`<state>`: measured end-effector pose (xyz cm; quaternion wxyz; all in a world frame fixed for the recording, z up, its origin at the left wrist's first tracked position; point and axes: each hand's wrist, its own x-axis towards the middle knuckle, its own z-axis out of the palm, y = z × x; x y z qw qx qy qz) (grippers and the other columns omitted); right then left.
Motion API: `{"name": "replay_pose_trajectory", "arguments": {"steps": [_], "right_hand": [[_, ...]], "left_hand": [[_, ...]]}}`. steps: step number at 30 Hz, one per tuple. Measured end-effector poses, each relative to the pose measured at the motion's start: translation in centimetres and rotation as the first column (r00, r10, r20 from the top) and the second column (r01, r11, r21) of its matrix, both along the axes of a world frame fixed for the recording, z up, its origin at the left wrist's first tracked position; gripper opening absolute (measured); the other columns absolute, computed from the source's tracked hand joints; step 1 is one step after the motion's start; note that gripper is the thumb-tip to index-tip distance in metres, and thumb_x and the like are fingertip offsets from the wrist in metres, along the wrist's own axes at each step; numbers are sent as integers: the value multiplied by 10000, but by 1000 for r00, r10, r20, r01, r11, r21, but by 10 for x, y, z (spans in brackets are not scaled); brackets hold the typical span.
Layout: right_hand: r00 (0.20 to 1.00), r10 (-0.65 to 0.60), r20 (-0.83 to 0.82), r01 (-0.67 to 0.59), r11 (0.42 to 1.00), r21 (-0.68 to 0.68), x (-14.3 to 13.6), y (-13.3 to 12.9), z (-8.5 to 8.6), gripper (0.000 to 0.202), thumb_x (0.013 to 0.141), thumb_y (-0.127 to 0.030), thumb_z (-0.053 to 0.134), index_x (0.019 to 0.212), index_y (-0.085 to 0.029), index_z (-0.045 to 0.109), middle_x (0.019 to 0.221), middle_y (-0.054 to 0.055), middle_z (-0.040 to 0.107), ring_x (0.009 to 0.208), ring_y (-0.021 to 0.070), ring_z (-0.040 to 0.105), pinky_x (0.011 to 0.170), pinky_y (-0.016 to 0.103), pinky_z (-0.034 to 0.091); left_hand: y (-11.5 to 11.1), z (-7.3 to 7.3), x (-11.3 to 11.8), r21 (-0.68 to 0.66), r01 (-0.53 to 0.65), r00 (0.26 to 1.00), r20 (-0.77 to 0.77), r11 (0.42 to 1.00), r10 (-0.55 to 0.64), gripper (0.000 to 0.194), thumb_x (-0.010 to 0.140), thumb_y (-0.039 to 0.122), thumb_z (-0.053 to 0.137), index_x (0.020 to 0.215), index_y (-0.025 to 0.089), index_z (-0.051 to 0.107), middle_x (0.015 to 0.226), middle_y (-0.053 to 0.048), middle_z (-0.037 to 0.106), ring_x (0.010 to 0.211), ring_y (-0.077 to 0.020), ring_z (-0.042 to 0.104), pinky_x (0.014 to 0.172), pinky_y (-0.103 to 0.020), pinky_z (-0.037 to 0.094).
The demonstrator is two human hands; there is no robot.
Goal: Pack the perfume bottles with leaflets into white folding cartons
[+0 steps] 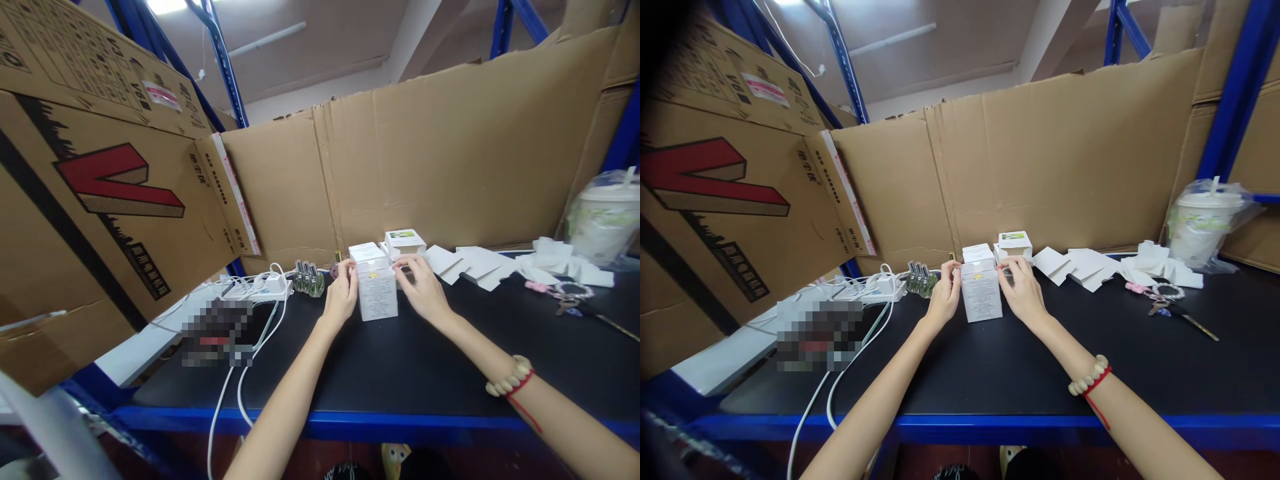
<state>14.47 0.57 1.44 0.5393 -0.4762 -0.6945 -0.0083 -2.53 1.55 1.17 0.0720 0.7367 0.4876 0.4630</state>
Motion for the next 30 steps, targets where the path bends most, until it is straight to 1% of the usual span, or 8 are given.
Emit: {"name": "replay_pose_trajectory", "arguments": {"steps": [4, 7, 13, 17, 20, 23, 26, 30], "right_hand": [[999, 42, 13, -42, 999, -10, 0, 0, 0, 273, 846, -299, 347, 1011, -233, 555, 1006, 69, 580, 837, 200, 598, 682, 349, 505], [997, 63, 38, -64, 998, 19, -1, -1, 0, 292, 847, -266, 347, 1052, -250, 554, 1016, 63, 585, 861, 201, 596, 688, 345, 504], [997, 70, -38, -69, 997, 27, -1, 0, -1, 249, 833, -298, 393, 993, -221, 567, 992, 70, 583, 807, 197, 606, 699, 359, 509], [994, 93, -63, -89, 994, 62, -2, 0, 0, 200, 825, -298, 418, 897, -213, 584, 947, 69, 586, 772, 191, 601, 692, 360, 507], [990, 125, -58, -118, 987, 105, -1, 1, 1, 179, 820, -272, 428, 862, -208, 590, 919, 67, 602, 804, 198, 596, 703, 359, 504], [985, 170, -7, -168, 977, 130, -2, 3, 0, 198, 820, -223, 405, 855, -218, 600, 894, 59, 624, 869, 210, 587, 738, 370, 493], [966, 251, 67, -257, 960, 107, -2, 3, -1, 261, 810, -161, 360, 820, -233, 610, 851, 41, 641, 883, 204, 588, 765, 377, 483], [961, 275, -5, -274, 959, 69, -2, 3, -2, 241, 772, -154, 384, 846, -220, 603, 853, 40, 655, 833, 189, 610, 743, 358, 492]], "left_hand": [[-2, 1, 2, 40, 37, 999, 6, 999, -37, 229, 906, 311, 246, 1048, 234, 408, 923, -26, 595, 738, -163, 601, 686, -297, 450], [-2, 1, 2, 89, 96, 995, 3, 991, -97, 237, 908, 293, 246, 981, 227, 462, 966, -35, 587, 844, -159, 588, 733, -283, 454], [-4, 2, 4, 159, 143, 989, -53, 977, -136, 232, 904, 285, 303, 902, 210, 522, 980, -35, 556, 909, -144, 562, 741, -237, 463], [-6, 1, 6, 192, 90, 987, -152, 977, -61, 240, 894, 282, 348, 915, 215, 578, 985, -27, 524, 794, -122, 569, 661, -213, 465], [-6, 0, 7, 235, 49, 982, -188, 971, -4, 259, 892, 284, 357, 934, 213, 603, 968, -30, 502, 705, -104, 549, 599, -206, 455], [-3, 0, 7, 265, 61, 982, -189, 962, -10, 265, 893, 280, 365, 920, 210, 619, 901, -26, 492, 692, -101, 534, 604, -201, 456], [-1, 0, 7, 280, 86, 987, -154, 956, -44, 266, 893, 278, 374, 904, 207, 630, 800, -15, 487, 683, -104, 528, 615, -198, 457], [1, -1, 5, 318, 127, 989, -109, 940, -97, 259, 885, 308, 410, 856, 201, 644, 761, -11, 536, 675, -104, 540, 594, -185, 448]]}}
